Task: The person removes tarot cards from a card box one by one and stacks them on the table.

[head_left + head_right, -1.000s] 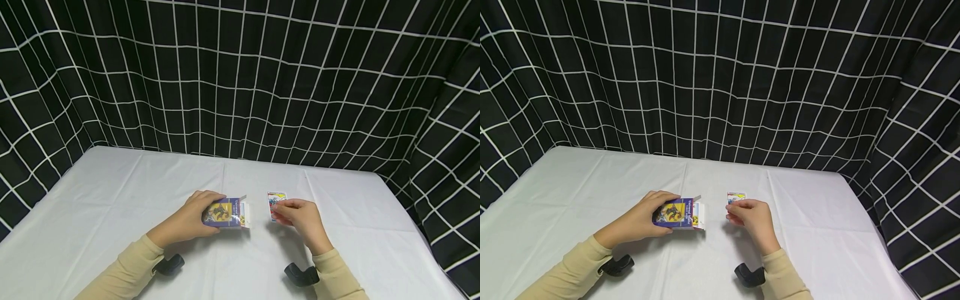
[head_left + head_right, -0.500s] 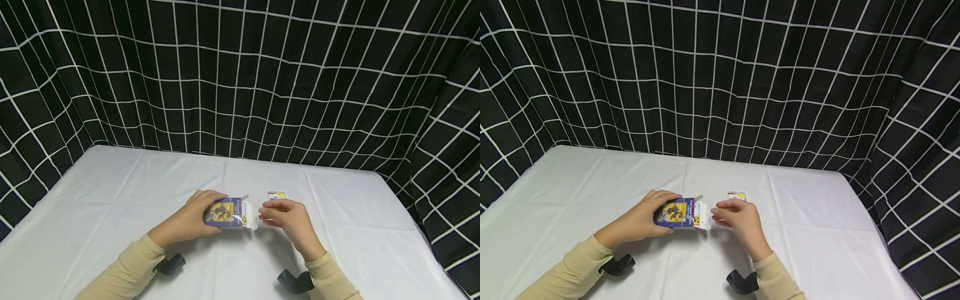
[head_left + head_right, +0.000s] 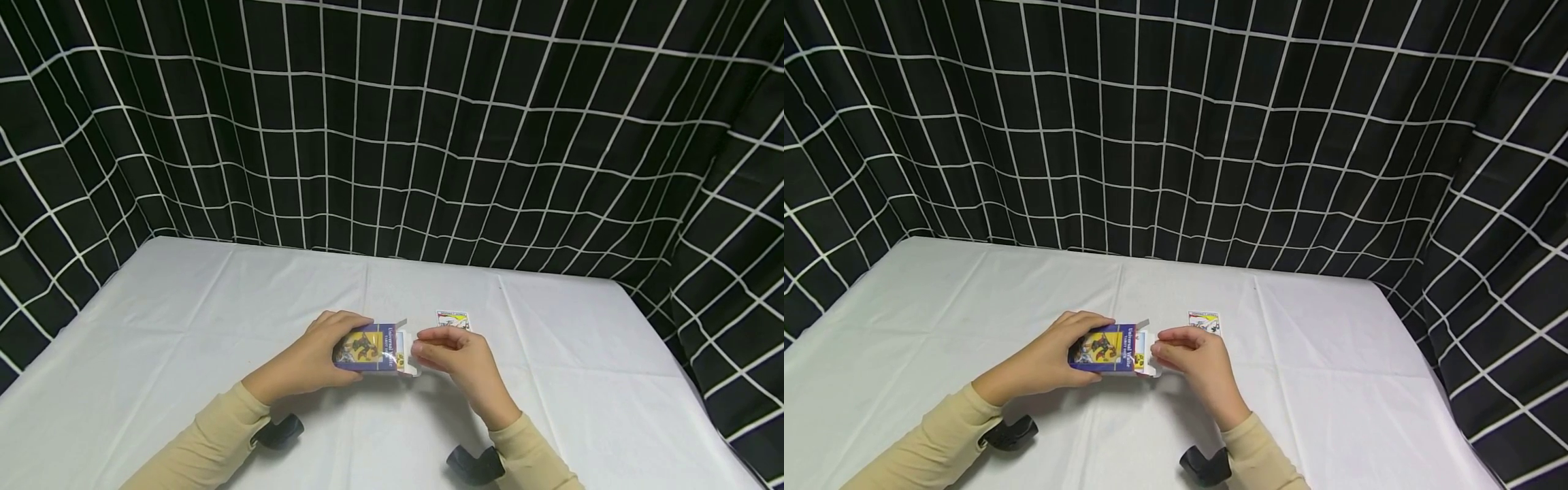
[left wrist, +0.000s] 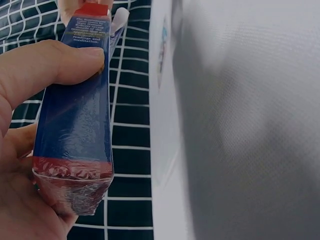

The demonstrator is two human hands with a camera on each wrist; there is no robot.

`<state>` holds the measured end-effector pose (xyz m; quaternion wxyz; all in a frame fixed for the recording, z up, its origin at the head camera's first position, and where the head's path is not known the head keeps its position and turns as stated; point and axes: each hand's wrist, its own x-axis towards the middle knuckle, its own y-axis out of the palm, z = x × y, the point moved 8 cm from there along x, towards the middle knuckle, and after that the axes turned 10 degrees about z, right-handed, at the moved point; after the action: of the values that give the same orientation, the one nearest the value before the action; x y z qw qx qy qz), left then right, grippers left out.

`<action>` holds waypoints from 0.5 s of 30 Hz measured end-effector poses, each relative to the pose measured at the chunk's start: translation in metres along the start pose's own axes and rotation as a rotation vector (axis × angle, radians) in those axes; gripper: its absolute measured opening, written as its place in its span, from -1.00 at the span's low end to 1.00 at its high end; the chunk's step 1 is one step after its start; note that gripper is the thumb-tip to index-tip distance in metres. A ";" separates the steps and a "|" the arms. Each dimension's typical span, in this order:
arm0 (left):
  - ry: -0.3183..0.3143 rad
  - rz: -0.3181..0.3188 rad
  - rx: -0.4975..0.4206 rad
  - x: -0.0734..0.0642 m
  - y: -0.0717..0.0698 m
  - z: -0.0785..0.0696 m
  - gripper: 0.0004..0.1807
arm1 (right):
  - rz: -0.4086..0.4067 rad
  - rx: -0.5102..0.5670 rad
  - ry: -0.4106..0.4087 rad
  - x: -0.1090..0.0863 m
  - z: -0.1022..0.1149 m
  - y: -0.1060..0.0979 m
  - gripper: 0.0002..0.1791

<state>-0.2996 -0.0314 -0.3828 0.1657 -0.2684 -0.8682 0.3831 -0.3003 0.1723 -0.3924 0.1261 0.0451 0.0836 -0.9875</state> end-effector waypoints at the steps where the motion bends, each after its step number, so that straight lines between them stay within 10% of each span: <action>1: 0.000 0.002 -0.001 0.000 0.000 0.000 -0.15 | -0.002 -0.004 -0.001 0.000 0.000 0.000 -0.59; 15: 0.026 0.005 -0.007 -0.001 0.001 -0.005 -0.15 | 0.029 -0.002 -0.015 -0.003 0.002 0.007 -0.59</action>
<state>-0.2962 -0.0283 -0.3805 0.1752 -0.2762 -0.8665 0.3771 -0.2958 0.1657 -0.3916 0.1410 0.0387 0.0830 -0.9858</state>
